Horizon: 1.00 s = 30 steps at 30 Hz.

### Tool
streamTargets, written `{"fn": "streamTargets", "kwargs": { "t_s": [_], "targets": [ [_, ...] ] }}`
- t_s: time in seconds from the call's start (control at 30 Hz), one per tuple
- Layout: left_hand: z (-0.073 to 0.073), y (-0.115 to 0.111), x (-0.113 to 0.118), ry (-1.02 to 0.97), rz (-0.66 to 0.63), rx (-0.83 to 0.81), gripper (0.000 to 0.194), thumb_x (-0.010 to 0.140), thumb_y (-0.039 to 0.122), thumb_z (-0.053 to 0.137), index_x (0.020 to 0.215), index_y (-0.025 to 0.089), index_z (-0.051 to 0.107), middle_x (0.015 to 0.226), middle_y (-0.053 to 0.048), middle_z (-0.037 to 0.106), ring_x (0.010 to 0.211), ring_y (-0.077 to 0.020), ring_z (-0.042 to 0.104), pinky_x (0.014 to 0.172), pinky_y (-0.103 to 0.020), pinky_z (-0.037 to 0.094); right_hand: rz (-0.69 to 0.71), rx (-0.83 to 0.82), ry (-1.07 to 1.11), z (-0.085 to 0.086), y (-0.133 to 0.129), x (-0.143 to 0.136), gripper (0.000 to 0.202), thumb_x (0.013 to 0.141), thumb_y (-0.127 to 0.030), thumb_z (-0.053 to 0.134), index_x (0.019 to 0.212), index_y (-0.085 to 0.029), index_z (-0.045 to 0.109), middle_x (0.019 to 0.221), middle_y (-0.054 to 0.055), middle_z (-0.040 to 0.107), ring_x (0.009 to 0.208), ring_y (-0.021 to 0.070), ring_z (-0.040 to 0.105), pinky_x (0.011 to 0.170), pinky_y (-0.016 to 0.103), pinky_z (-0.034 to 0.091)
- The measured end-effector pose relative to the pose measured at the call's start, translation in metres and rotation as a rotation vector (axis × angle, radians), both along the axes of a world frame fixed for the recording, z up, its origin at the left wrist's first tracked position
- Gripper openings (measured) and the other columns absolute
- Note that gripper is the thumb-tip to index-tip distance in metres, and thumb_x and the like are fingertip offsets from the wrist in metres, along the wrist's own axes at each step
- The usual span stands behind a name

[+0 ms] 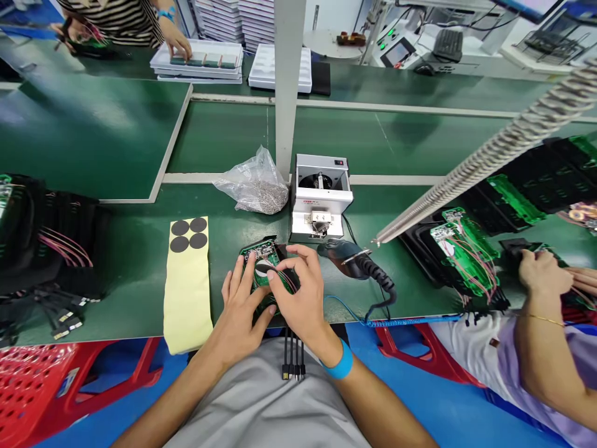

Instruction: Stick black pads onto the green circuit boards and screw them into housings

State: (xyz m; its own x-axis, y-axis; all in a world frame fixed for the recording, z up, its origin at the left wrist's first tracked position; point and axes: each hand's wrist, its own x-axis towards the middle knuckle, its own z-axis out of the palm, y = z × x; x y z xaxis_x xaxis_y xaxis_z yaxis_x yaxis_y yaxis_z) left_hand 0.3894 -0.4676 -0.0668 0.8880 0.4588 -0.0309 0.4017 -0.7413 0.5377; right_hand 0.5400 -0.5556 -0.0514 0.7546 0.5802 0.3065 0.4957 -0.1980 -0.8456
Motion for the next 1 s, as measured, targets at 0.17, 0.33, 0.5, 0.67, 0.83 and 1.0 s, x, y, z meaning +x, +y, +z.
{"fn": "streamTargets", "kwargs": {
  "t_s": [0.17,0.33,0.5,0.67,0.83,1.0],
  "targets": [
    [0.004,0.004,0.0,-0.037,-0.016,-0.002,0.032,0.106,0.03,0.054,0.13,0.023,0.073,0.188,-0.004,-0.009,0.178,-0.04,-0.005,0.137,-0.079,0.023,-0.012,0.059,0.3,0.003,-0.005,0.005,0.03,0.1,-0.036,0.069,0.127,-0.023,0.064,0.113,0.005,0.074,0.098,0.0126,0.073,0.087,0.028,0.062],
    [0.013,0.006,-0.014,-0.147,0.052,-0.072,0.053,0.105,0.028,0.054,0.158,0.025,0.055,0.186,-0.012,0.019,0.175,-0.0332,0.02,0.137,-0.063,0.037,0.162,-0.143,0.198,0.003,-0.027,0.001,0.075,0.098,-0.016,0.058,0.166,-0.035,0.035,0.141,0.008,0.068,0.098,0.0104,0.076,0.089,0.031,0.065],
    [0.029,-0.004,-0.036,0.018,0.118,-0.59,0.041,0.109,0.047,0.047,0.141,0.028,0.065,0.12,-0.007,0.075,0.106,-0.0167,0.069,0.097,-0.031,0.055,0.17,-0.231,0.114,0.002,-0.045,-0.011,0.089,0.092,-0.006,0.05,0.173,-0.036,0.025,0.149,0.01,0.065,0.115,0.016,0.075,0.097,0.038,0.068],
    [0.032,-0.021,-0.035,0.241,0.115,-0.855,0.034,0.108,0.053,0.046,0.113,0.025,0.065,0.105,-0.002,0.076,0.097,-0.0153,0.066,0.087,-0.028,0.045,0.087,-0.28,0.126,0.002,-0.062,-0.018,0.094,0.09,-0.006,0.052,0.174,-0.039,0.024,0.157,0.01,0.062,0.122,0.0193,0.075,0.101,0.043,0.071],
    [0.02,-0.042,-0.03,0.17,0.102,-1.067,0.032,0.101,0.052,0.06,0.104,0.02,0.061,0.123,-0.007,0.071,0.112,-0.0172,0.064,0.102,-0.03,0.047,0.075,-0.224,0.314,-0.008,-0.083,-0.033,0.094,0.092,-0.011,0.058,0.173,-0.041,0.021,0.165,0.012,0.053,0.095,0.0109,0.079,0.087,0.032,0.074],
    [0.024,-0.058,-0.038,-0.03,0.191,-1.366,0.046,0.096,0.062,0.071,0.111,0.02,0.057,0.139,-0.011,0.067,0.126,-0.019,0.063,0.114,-0.032,0.048,0.061,-0.006,0.415,-0.013,-0.095,-0.05,0.089,0.097,-0.015,0.063,0.169,-0.047,0.023,0.161,0.01,0.054,0.088,0.0083,0.078,0.085,0.032,0.075]
  ]
}}
